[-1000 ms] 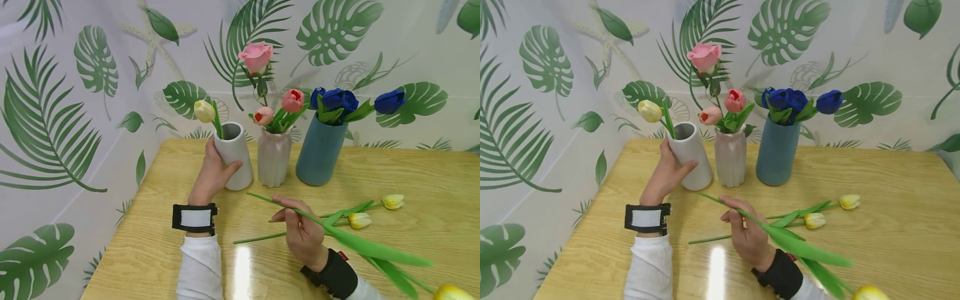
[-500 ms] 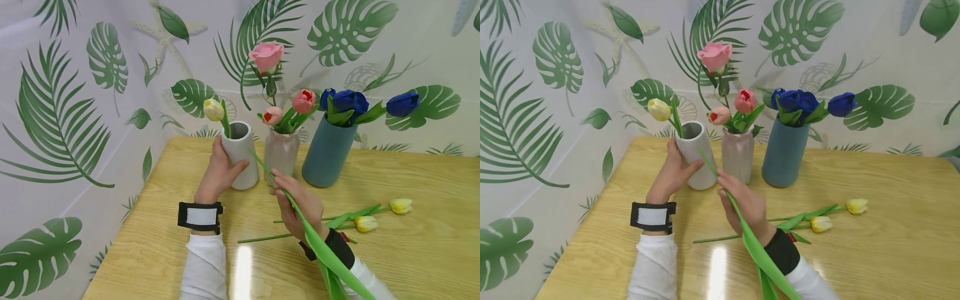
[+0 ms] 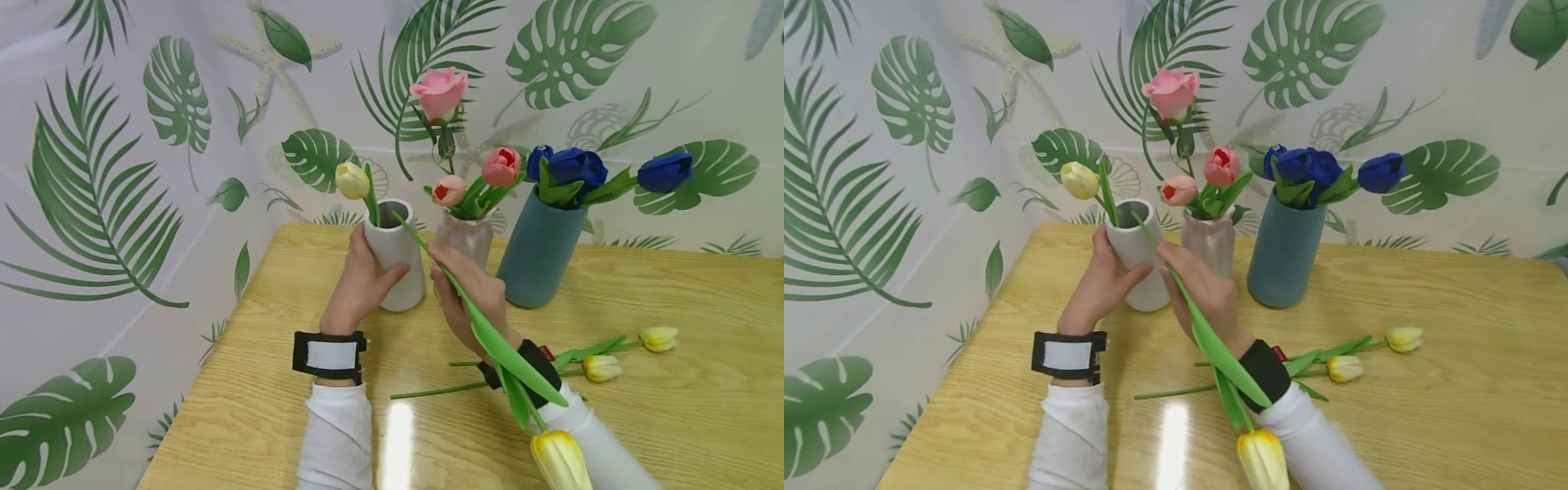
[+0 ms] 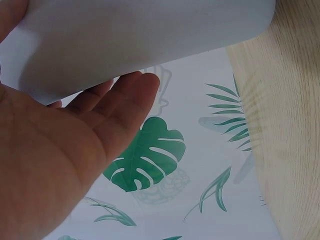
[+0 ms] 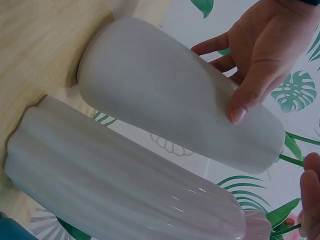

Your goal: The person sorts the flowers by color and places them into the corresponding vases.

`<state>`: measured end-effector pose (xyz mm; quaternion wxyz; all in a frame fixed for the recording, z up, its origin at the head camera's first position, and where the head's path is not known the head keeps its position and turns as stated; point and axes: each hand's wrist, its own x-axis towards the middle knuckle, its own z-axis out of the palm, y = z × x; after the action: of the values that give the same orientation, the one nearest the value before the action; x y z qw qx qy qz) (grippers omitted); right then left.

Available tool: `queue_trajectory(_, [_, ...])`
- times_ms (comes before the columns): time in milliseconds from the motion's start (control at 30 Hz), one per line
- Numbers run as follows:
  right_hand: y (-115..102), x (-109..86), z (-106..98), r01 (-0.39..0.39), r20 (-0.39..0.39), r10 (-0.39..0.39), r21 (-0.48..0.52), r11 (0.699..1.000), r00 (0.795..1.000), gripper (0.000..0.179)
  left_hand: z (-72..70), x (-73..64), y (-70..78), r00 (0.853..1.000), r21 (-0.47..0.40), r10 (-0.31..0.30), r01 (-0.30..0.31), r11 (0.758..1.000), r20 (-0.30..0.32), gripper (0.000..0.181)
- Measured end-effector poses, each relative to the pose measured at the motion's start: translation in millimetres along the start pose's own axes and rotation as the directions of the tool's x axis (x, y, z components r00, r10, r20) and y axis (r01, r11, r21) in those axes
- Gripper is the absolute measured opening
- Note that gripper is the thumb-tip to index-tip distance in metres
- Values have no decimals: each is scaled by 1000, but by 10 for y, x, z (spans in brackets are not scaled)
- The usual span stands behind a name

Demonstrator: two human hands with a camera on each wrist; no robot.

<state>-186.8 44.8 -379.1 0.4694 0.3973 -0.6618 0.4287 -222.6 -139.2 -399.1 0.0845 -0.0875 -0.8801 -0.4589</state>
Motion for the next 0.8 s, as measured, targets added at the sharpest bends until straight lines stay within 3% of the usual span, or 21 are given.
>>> queue_trajectory(200, [197,105,86,-123,123,137,-116,986,983,22,-2,-10,5,1000,-3,-13,13,1000,5,97])
queue_trajectory(300, [272,177,144,-169,147,195,-173,970,970,21,1,-15,14,1000,-17,-24,24,1000,10,96])
queue_trajectory(400, [290,294,179,-230,195,265,-187,955,944,22,-5,-9,28,1000,-21,-22,22,1000,11,96])
queue_trajectory(433, [278,349,179,-199,246,268,-273,941,931,24,-10,-6,32,1000,-19,-22,22,1000,11,96])
queue_trajectory(567, [273,583,216,-131,294,262,-398,908,919,30,-24,-2,34,1000,-13,-12,12,1000,17,96])
queue_trajectory(633, [281,671,262,-128,280,273,-444,887,920,30,-23,-3,24,1000,-20,-5,6,1000,22,95])
queue_trajectory(667, [294,708,296,-187,256,306,-402,897,917,27,-21,-4,19,1000,-24,-1,1,1000,22,95])
queue_trajectory(733, [310,766,353,-232,302,382,-432,872,874,26,-15,-7,9,1000,-33,-4,5,999,23,95])
queue_trajectory(800, [333,794,399,-248,373,462,-495,833,805,26,-6,-12,2,1000,-39,-17,18,999,22,95])
